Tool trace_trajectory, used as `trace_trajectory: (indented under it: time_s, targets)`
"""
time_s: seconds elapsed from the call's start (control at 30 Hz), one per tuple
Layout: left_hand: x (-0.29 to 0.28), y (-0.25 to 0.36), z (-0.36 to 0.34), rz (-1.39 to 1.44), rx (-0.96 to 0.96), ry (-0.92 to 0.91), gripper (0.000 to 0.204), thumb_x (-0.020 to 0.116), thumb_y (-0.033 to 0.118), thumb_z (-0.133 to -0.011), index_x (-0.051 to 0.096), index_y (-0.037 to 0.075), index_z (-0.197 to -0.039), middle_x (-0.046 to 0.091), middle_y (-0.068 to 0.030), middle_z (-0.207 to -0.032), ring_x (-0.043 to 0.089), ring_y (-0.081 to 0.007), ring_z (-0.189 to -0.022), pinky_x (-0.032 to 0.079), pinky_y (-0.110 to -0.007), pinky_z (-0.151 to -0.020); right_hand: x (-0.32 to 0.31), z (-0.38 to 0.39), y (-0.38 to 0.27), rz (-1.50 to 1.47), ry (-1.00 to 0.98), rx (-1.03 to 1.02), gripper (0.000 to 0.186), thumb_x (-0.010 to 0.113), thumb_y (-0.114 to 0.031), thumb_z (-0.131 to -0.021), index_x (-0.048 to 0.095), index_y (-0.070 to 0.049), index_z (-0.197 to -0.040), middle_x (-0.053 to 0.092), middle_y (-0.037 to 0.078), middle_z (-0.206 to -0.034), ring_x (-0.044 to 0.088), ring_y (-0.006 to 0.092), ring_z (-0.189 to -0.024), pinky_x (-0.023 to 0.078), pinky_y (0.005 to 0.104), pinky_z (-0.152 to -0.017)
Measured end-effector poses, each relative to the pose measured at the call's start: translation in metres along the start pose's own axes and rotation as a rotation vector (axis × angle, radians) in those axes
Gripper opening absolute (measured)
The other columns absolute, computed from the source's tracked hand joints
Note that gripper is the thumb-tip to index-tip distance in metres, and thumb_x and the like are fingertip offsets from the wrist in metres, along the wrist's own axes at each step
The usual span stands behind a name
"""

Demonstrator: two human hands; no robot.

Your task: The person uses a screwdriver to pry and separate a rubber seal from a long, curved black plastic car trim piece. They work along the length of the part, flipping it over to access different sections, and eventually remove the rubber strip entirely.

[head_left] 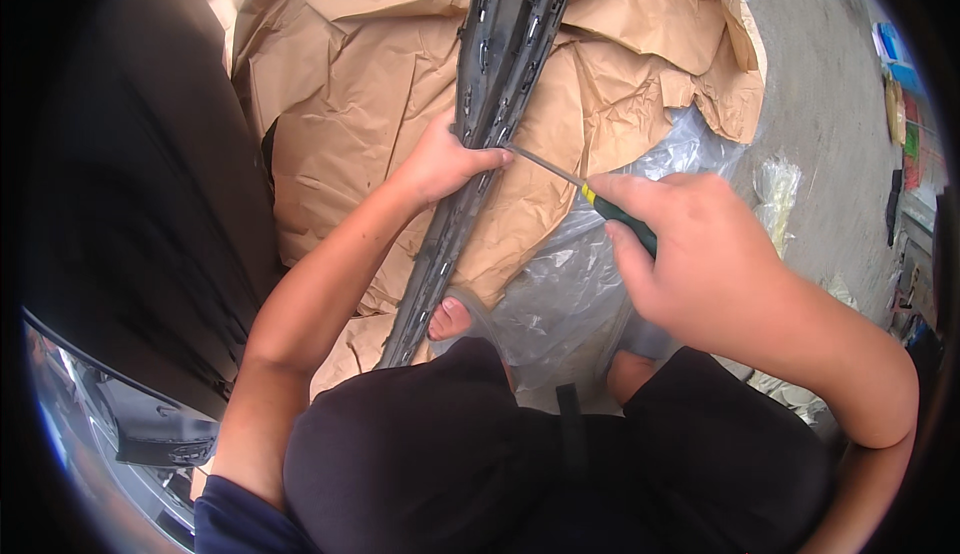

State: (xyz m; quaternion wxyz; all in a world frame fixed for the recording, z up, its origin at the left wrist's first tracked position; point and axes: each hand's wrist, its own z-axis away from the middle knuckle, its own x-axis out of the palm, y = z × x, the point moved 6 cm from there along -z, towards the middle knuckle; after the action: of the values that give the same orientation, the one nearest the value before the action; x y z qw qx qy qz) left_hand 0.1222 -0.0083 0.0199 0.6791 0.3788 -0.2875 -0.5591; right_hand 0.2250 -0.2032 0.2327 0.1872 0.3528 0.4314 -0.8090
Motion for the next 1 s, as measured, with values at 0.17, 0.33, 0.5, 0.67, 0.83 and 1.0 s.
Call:
trace_trajectory:
  time_s: [0.17, 0.33, 0.5, 0.67, 0.83, 1.0]
  targets:
    - [-0.004, -0.017, -0.01, 0.065, -0.094, -0.04, 0.033, 0.089, 0.005, -0.087, 0.07, 0.0, -0.113, 0.078, -0.0076, -0.1, 0.074, -0.0158, -0.086, 0.06, -0.033, -0.084, 0.022, 0.003, 0.006, 0.021, -0.014, 0.056, 0.034, 0.071, -0.011, -0.092, 0.074, -0.001, -0.125, 0.07, 0.023, -0.08, 0.071, 0.0433, -0.072, 0.057, 0.0509, -0.065]
    - [-0.009, -0.025, -0.018, 0.091, -0.091, -0.038, 0.039, 0.091, 0.009, -0.084, 0.067, 0.001, -0.114, 0.075, -0.005, -0.095, 0.071, -0.0153, -0.082, 0.059, -0.034, -0.077, 0.019, -0.011, 0.006, 0.107, -0.134, 0.131, 0.034, 0.074, -0.009, -0.091, 0.076, -0.005, -0.124, 0.068, 0.02, -0.081, 0.069, 0.0423, -0.071, 0.056, 0.0501, -0.064]
    - [-0.008, -0.021, -0.013, -0.018, -0.062, -0.06, 0.038, 0.091, 0.011, -0.085, 0.069, 0.001, -0.114, 0.074, -0.0053, -0.101, 0.07, -0.0146, -0.09, 0.058, -0.034, -0.084, -0.023, -0.009, -0.01, 0.108, -0.102, 0.053, 0.033, 0.075, -0.009, -0.092, 0.076, -0.005, -0.124, 0.071, 0.02, -0.082, 0.07, 0.0409, -0.074, 0.056, 0.0493, -0.069]
    - [-0.01, -0.011, -0.005, 0.067, -0.034, -0.055, 0.04, 0.092, 0.012, -0.084, 0.071, 0.0, -0.115, 0.074, -0.0048, -0.104, 0.069, -0.0148, -0.093, 0.057, -0.033, -0.088, -0.027, -0.007, -0.012, 0.053, -0.073, 0.016, 0.03, 0.075, -0.008, -0.092, 0.076, -0.003, -0.122, 0.073, 0.02, -0.083, 0.071, 0.0406, -0.075, 0.055, 0.0478, -0.07]
    - [-0.008, -0.005, 0.001, -0.016, -0.051, -0.041, 0.041, 0.092, 0.012, -0.084, 0.071, 0.0, -0.116, 0.074, -0.0046, -0.105, 0.069, -0.0147, -0.094, 0.058, -0.034, -0.089, -0.024, -0.001, -0.016, 0.07, -0.04, 0.007, 0.031, 0.075, -0.008, -0.092, 0.075, -0.001, -0.122, 0.072, 0.02, -0.082, 0.071, 0.0404, -0.074, 0.055, 0.0481, -0.069]
    - [-0.006, 0.006, 0.005, -0.039, -0.006, -0.027, 0.04, 0.092, 0.012, -0.084, 0.07, 0.0, -0.116, 0.074, -0.0046, -0.105, 0.069, -0.0146, -0.095, 0.058, -0.034, -0.089, -0.02, 0.001, -0.019, 0.12, -0.008, -0.022, 0.032, 0.075, -0.01, -0.091, 0.075, -0.001, -0.122, 0.07, 0.02, -0.08, 0.07, 0.0409, -0.072, 0.055, 0.0485, -0.067]
